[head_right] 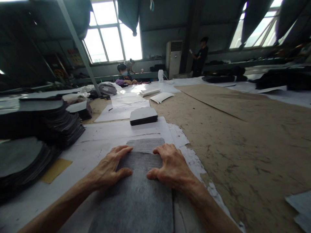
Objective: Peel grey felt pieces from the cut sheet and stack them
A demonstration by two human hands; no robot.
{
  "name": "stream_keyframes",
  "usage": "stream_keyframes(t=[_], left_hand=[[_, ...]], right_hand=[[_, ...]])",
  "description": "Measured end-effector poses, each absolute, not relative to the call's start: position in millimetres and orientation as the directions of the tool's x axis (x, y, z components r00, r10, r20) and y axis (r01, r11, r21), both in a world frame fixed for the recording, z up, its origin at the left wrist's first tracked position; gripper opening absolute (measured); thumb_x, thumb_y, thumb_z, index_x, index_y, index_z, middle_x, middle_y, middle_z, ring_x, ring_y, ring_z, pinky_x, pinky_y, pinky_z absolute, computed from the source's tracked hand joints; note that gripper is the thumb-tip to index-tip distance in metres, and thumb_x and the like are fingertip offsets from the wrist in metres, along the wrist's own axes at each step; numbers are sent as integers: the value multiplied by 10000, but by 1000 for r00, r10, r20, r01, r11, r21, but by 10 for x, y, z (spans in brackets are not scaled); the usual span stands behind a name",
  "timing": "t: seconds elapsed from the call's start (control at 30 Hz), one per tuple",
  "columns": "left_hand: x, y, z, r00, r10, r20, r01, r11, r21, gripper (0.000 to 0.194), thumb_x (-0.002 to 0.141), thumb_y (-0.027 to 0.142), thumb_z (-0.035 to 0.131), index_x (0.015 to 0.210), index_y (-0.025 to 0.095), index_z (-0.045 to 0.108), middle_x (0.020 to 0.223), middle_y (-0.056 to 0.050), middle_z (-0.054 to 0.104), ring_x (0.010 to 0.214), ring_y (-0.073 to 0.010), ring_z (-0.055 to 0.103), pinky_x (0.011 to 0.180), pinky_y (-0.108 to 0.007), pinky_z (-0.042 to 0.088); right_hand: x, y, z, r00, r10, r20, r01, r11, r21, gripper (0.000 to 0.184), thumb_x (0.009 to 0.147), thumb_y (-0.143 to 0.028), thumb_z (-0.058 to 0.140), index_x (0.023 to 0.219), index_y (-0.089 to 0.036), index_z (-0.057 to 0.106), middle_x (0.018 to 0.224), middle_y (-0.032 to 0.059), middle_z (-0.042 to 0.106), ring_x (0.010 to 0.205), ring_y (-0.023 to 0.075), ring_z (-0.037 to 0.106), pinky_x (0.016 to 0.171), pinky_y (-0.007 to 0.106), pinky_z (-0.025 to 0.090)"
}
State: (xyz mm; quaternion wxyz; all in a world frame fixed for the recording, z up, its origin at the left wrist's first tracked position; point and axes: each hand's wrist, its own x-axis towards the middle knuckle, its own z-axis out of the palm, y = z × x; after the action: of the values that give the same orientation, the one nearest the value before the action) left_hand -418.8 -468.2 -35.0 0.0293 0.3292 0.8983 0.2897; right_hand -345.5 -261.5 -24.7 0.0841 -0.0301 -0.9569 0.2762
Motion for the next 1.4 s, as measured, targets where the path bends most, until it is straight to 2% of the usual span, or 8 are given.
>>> stream_keyframes(t=[0.37, 0.63, 0.83, 0.97, 1.07, 1.17, 1.27, 1.4], left_hand=[[-4180, -4687, -298, -875, 450, 179, 440, 582, 684, 817, 511, 311, 755, 1250, 141, 451, 1142, -104, 548, 1110, -287, 453, 974, -433, 323], [-4105, -4718, -258, -775, 620, -120, -189, -46, 981, 358, 558, 203, 741, 888, 125, 627, 810, -63, 676, 710, -200, 620, 687, -324, 483], [-3970, -4639, -217, -803, 568, -178, -370, -242, 897, 282, 622, 212, 719, 875, 111, 647, 736, -83, 700, 622, -202, 648, 628, -325, 517], [-3990, -4646, -185, -844, 518, -139, -334, -306, 892, 258, 656, 212, 689, 888, 112, 637, 719, -76, 699, 586, -193, 642, 611, -327, 521], [-4013, -4650, -207, -866, 494, -79, -266, -321, 909, 195, 647, 142, 646, 839, 108, 636, 700, -58, 693, 580, -174, 631, 579, -280, 503], [-4019, -4638, -249, -874, 485, -23, -216, -346, 913, 190, 644, 114, 614, 832, 107, 641, 728, -52, 694, 633, -168, 631, 608, -262, 494], [-4019, -4619, -245, -875, 485, -9, -204, -352, 914, 220, 655, 147, 635, 872, 110, 639, 729, -50, 694, 636, -177, 634, 617, -281, 499], [-3954, -4662, -81, -860, 504, 81, -144, -393, 908, 303, 599, 107, 665, 900, 132, 635, 741, -31, 692, 631, -156, 620, 609, -263, 493]], right_hand=[[-3371, -2688, -230, -972, 187, 145, 18, 669, -743, 218, 587, -228, 663, 775, -213, 554, 734, -28, 613, 693, 147, 566, 631, 266, 434], [-3339, -2682, -188, -890, 451, -65, 37, -71, -997, 466, 421, -285, 786, 795, -226, 514, 648, -59, 579, 501, 125, 518, 465, 257, 415], [-3327, -2688, -156, -977, 160, -140, 58, -432, -900, 390, 631, -365, 669, 963, -177, 591, 812, 52, 686, 711, 225, 645, 642, 341, 509], [-3289, -2771, -220, -984, 140, -109, 87, -155, -984, 336, 694, -382, 617, 939, -154, 649, 794, 64, 703, 743, 267, 659, 702, 394, 525], [-3234, -2811, -331, -857, 309, 412, -246, 456, -855, 231, 703, -292, 615, 917, -235, 680, 835, 17, 706, 760, 239, 655, 736, 348, 521], [-3200, -2812, -378, -700, 191, 688, -406, 686, -604, 223, 722, -208, 586, 906, -283, 686, 893, -4, 704, 815, 211, 652, 781, 301, 504], [-3231, -2793, -272, -810, 322, 490, -297, 495, -816, 208, 679, -285, 649, 884, -259, 675, 797, 14, 704, 730, 228, 656, 725, 336, 523], [-3239, -2807, -25, -978, 162, -132, 84, -278, -957, 308, 639, -388, 677, 857, -172, 648, 753, 69, 698, 664, 254, 656, 662, 403, 530]])
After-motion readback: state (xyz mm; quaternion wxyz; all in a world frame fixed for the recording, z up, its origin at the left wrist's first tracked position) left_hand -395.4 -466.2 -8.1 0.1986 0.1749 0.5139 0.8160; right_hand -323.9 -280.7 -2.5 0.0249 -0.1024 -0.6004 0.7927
